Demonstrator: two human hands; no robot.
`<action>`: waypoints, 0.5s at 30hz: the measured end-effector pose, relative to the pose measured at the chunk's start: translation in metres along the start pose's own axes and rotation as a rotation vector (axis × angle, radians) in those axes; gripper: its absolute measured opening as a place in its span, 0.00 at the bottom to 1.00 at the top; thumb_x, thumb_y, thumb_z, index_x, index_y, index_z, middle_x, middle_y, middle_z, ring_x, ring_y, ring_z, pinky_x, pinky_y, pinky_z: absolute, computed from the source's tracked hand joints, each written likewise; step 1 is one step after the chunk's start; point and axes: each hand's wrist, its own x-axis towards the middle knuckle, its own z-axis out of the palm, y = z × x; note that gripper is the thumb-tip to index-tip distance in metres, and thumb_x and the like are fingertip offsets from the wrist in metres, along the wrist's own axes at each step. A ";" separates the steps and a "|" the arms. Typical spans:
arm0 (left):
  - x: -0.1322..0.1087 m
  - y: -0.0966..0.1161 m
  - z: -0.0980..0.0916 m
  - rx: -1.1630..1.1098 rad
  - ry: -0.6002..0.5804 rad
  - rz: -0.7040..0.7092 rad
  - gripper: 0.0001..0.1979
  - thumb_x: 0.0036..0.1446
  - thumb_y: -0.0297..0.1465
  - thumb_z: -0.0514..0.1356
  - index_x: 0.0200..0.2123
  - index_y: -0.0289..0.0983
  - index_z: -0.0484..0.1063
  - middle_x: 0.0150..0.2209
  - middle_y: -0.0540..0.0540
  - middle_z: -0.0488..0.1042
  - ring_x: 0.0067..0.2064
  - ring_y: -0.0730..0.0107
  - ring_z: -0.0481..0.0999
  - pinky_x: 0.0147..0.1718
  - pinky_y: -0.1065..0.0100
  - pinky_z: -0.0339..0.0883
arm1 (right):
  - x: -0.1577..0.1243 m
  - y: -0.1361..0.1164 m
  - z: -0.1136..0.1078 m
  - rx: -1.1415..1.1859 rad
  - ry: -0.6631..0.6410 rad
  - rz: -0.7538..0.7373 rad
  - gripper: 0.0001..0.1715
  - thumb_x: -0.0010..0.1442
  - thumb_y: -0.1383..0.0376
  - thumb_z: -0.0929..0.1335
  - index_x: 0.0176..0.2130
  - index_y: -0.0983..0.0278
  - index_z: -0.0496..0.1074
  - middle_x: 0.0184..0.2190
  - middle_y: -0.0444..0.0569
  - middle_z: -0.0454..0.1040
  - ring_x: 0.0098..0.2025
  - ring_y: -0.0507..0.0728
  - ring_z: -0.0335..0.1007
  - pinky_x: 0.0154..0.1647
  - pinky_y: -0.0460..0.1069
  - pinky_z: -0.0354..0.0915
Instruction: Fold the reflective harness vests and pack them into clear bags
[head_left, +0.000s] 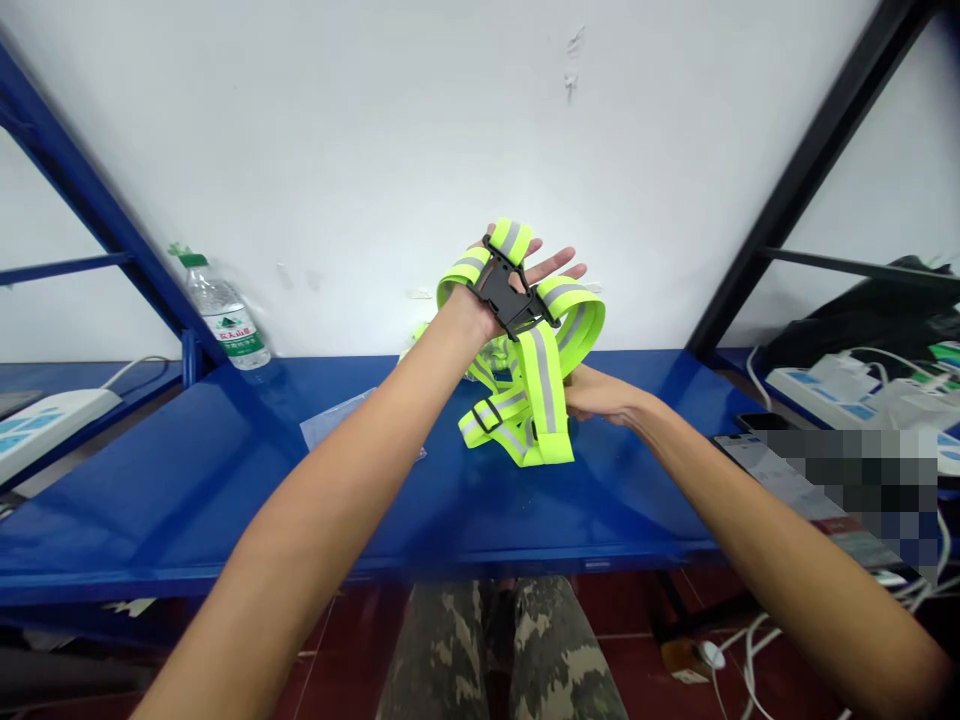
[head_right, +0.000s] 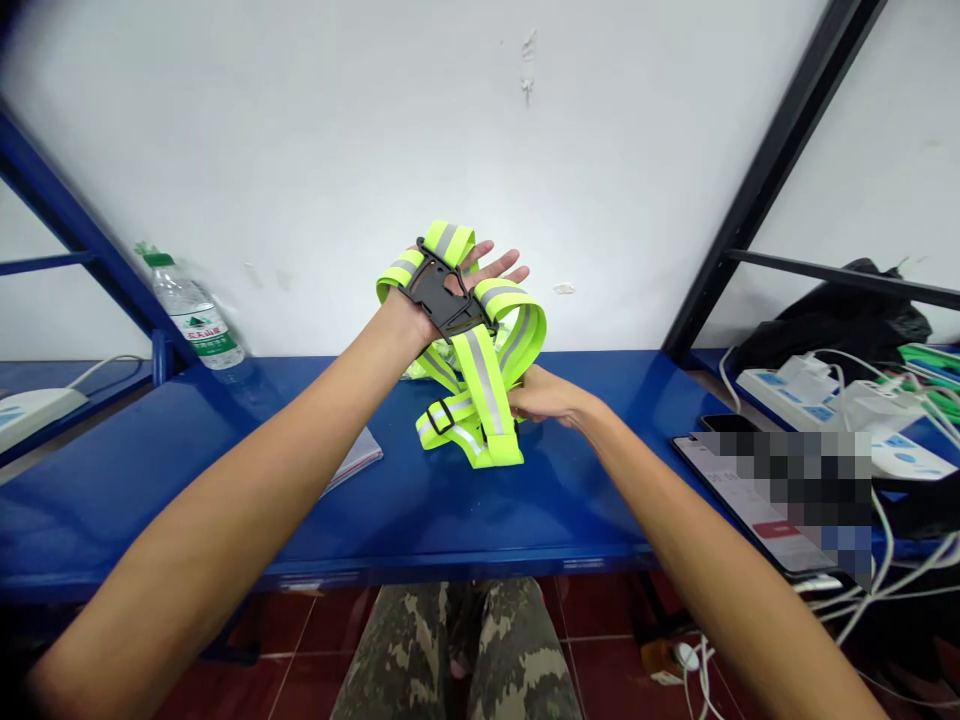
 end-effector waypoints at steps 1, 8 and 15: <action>-0.003 0.000 0.002 -0.019 -0.010 0.001 0.20 0.67 0.39 0.48 0.53 0.32 0.67 0.49 0.38 0.75 0.57 0.46 0.73 0.46 0.49 0.68 | 0.006 0.000 0.004 0.051 0.015 0.010 0.11 0.53 0.60 0.73 0.27 0.63 0.70 0.16 0.41 0.64 0.16 0.46 0.48 0.15 0.44 0.45; -0.046 -0.008 -0.040 -0.128 0.039 -0.051 0.22 0.63 0.42 0.49 0.49 0.35 0.73 0.41 0.38 0.79 0.54 0.46 0.76 0.46 0.46 0.69 | 0.022 -0.042 -0.061 0.335 0.510 -0.058 0.04 0.59 0.68 0.65 0.35 0.66 0.70 0.21 0.49 0.73 0.19 0.51 0.67 0.20 0.45 0.63; -0.082 -0.037 -0.075 -0.265 -0.155 -0.348 0.26 0.54 0.47 0.53 0.49 0.37 0.73 0.43 0.35 0.79 0.45 0.44 0.79 0.48 0.39 0.67 | 0.017 -0.086 -0.106 0.077 0.991 -0.287 0.10 0.61 0.73 0.60 0.34 0.66 0.68 0.22 0.47 0.69 0.24 0.53 0.69 0.31 0.52 0.67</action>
